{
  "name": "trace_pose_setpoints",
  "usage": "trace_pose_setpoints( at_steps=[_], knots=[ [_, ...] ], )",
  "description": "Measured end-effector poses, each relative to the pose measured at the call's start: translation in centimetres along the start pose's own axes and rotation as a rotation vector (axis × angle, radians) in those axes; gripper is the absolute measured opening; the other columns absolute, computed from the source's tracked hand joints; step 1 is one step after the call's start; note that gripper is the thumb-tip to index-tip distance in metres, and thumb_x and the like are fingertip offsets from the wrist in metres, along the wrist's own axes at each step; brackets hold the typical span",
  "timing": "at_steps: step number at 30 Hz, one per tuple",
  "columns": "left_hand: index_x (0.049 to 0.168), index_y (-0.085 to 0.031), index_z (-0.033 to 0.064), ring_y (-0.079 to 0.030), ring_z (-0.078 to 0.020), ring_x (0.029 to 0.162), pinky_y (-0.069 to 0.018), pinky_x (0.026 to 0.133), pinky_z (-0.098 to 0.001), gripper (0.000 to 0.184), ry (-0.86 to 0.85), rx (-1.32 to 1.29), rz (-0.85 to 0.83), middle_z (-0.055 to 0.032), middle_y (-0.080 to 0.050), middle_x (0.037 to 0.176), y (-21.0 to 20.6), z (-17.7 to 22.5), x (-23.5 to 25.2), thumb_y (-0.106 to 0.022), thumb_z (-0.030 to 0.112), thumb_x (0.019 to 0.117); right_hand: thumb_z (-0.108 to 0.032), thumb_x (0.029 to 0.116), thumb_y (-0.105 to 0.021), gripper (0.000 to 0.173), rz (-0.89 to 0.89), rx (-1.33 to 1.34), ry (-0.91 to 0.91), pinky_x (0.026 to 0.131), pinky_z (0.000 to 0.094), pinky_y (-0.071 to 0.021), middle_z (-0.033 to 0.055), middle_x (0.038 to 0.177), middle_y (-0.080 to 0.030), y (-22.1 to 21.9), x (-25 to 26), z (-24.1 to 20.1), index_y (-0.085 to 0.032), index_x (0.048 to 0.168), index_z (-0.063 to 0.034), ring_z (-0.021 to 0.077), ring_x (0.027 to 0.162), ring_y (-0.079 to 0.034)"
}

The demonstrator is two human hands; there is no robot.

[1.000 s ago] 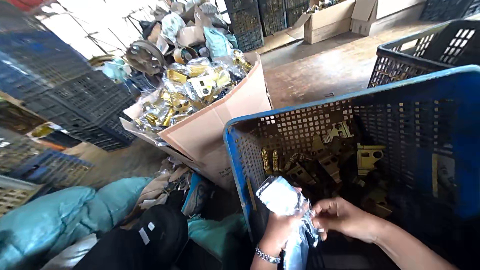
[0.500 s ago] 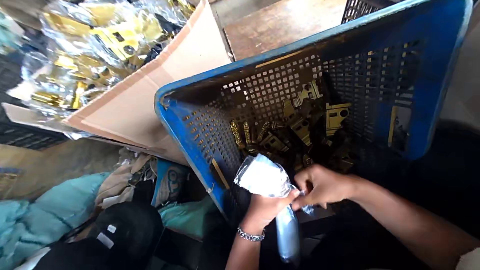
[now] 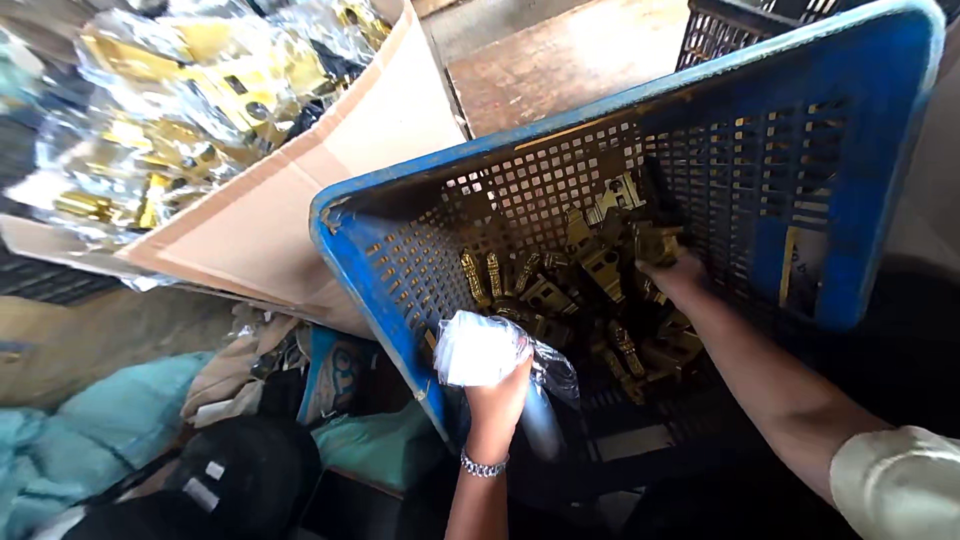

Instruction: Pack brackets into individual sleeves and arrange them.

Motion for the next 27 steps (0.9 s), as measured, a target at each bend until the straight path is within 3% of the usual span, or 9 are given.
trace_pose_setpoints(
  at_steps=[3, 5, 7, 10, 16, 18, 21, 24, 27],
  knots=[
    [0.116, -0.054, -0.0126, -0.068, -0.0052, 0.09, -0.058, 0.085, -0.0229, 0.049, 0.008, -0.01, 0.024, -0.0058, -0.069, 0.096, 0.4, 0.2, 0.3, -0.076, -0.005, 0.0735, -0.036, 0.0934, -0.076, 0.058, -0.309, -0.12, 0.205, 0.109, 0.0622, -0.038, 0.0287, 0.136, -0.058, -3.1, -3.7, -1.4, -0.061, 0.133, 0.0039, 0.0438, 0.129, -0.052],
    [0.113, -0.056, -0.0118, -0.069, -0.0056, 0.088, -0.0589, 0.084, -0.0237, 0.046, -0.023, 0.009, 0.017, -0.0055, -0.07, 0.094, 0.4, 0.5, 0.3, -0.078, -0.003, 0.0736, -0.027, 0.0975, -0.071, 0.042, -0.442, 0.101, 0.26, 0.103, 0.0519, -0.0432, 0.0243, 0.131, -0.057, -3.1, -7.0, -2.3, -0.063, 0.121, 0.006, 0.0328, 0.121, -0.054],
    [0.114, -0.057, -0.0116, -0.068, -0.0043, 0.09, -0.0579, 0.086, -0.0226, 0.049, -0.086, 0.05, 0.012, -0.0053, -0.07, 0.095, 0.5, 0.8, 0.0, -0.081, 0.0, 0.073, -0.02, 0.0998, -0.062, 0.037, -0.537, 0.456, 0.192, 0.091, 0.0385, -0.0569, 0.0131, 0.121, -0.062, -2.0, -10.2, -2.5, -0.053, 0.13, 0.0005, 0.02, 0.106, -0.065],
    [0.12, -0.055, -0.0142, -0.067, -0.0044, 0.095, -0.0564, 0.091, -0.0228, 0.062, -0.173, 0.1, 0.043, -0.0088, -0.069, 0.102, 0.8, 1.3, -0.4, -0.087, 0.005, 0.0699, -0.015, 0.0893, -0.067, 0.056, -0.706, 0.84, 0.242, 0.077, 0.0352, -0.0643, 0.0055, 0.107, -0.071, -0.6, -14.3, -4.0, -0.038, 0.138, -0.0126, 0.0203, 0.085, -0.074],
    [0.113, -0.06, -0.0167, -0.068, -0.0071, 0.098, -0.0543, 0.094, -0.0233, 0.061, -0.344, 0.192, 0.032, -0.0148, -0.071, 0.102, 0.0, 2.9, -1.4, -0.089, 0.011, 0.067, -0.013, 0.0892, -0.072, 0.049, -1.109, 0.625, 0.36, 0.075, 0.0363, -0.0651, 0.0061, 0.115, -0.072, -3.6, -21.1, -8.2, -0.055, 0.134, -0.0062, 0.0199, 0.087, -0.074],
    [0.109, -0.06, -0.016, -0.068, -0.0053, 0.091, -0.0558, 0.088, -0.0213, 0.055, -0.297, 0.17, 0.013, -0.0124, -0.07, 0.096, -0.2, 2.6, -1.4, -0.085, 0.007, 0.0662, -0.009, 0.0932, -0.067, 0.048, -0.987, 0.492, 0.187, 0.064, 0.0354, -0.065, 0.0083, 0.101, -0.071, -5.2, -21.1, -7.9, -0.047, 0.136, -0.0045, 0.0204, 0.074, -0.074],
    [0.109, -0.061, -0.0194, -0.069, -0.0075, 0.094, -0.0544, 0.09, -0.0214, 0.057, -0.336, 0.247, 0.034, -0.0174, -0.071, 0.098, 0.1, 2.6, -1.9, -0.085, 0.01, 0.066, -0.013, 0.0926, -0.07, 0.055, -0.67, 0.473, 0.239, 0.067, 0.0331, -0.0645, 0.0106, 0.107, -0.068, -4.7, -18.1, -7.6, -0.046, 0.14, -0.0003, 0.0181, 0.079, -0.073],
    [0.107, -0.063, -0.0195, -0.07, -0.0113, 0.096, -0.0543, 0.092, -0.0237, 0.055, -0.425, 0.285, 0.041, -0.0209, -0.072, 0.098, 0.0, 3.3, -1.9, -0.084, 0.014, 0.0687, -0.015, 0.0906, -0.071, 0.053, -0.772, 0.473, 0.295, 0.07, 0.0303, -0.0643, 0.0053, 0.104, -0.071, -4.5, -19.1, -8.6, -0.048, 0.137, -0.0029, 0.0159, 0.082, -0.074],
    [0.12, -0.054, -0.0161, -0.066, -0.006, 0.096, -0.0552, 0.089, -0.0221, 0.058, -0.054, 0.096, -0.003, -0.0127, -0.068, 0.103, 0.3, 1.4, -0.8, -0.084, 0.008, 0.0763, -0.009, 0.0916, -0.069, 0.045, -0.827, 0.556, 0.277, 0.069, 0.0308, -0.0642, 0.0065, 0.1, -0.07, -5.0, -19.1, -9.7, -0.049, 0.131, -0.0024, 0.017, 0.078, -0.073]
  ],
)
Point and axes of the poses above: each hand's wrist, its own x-axis towards the middle knuckle, its own y-axis out of the back of the hand, z = x × y, the point moved 10 cm from there along x, towards the middle knuckle
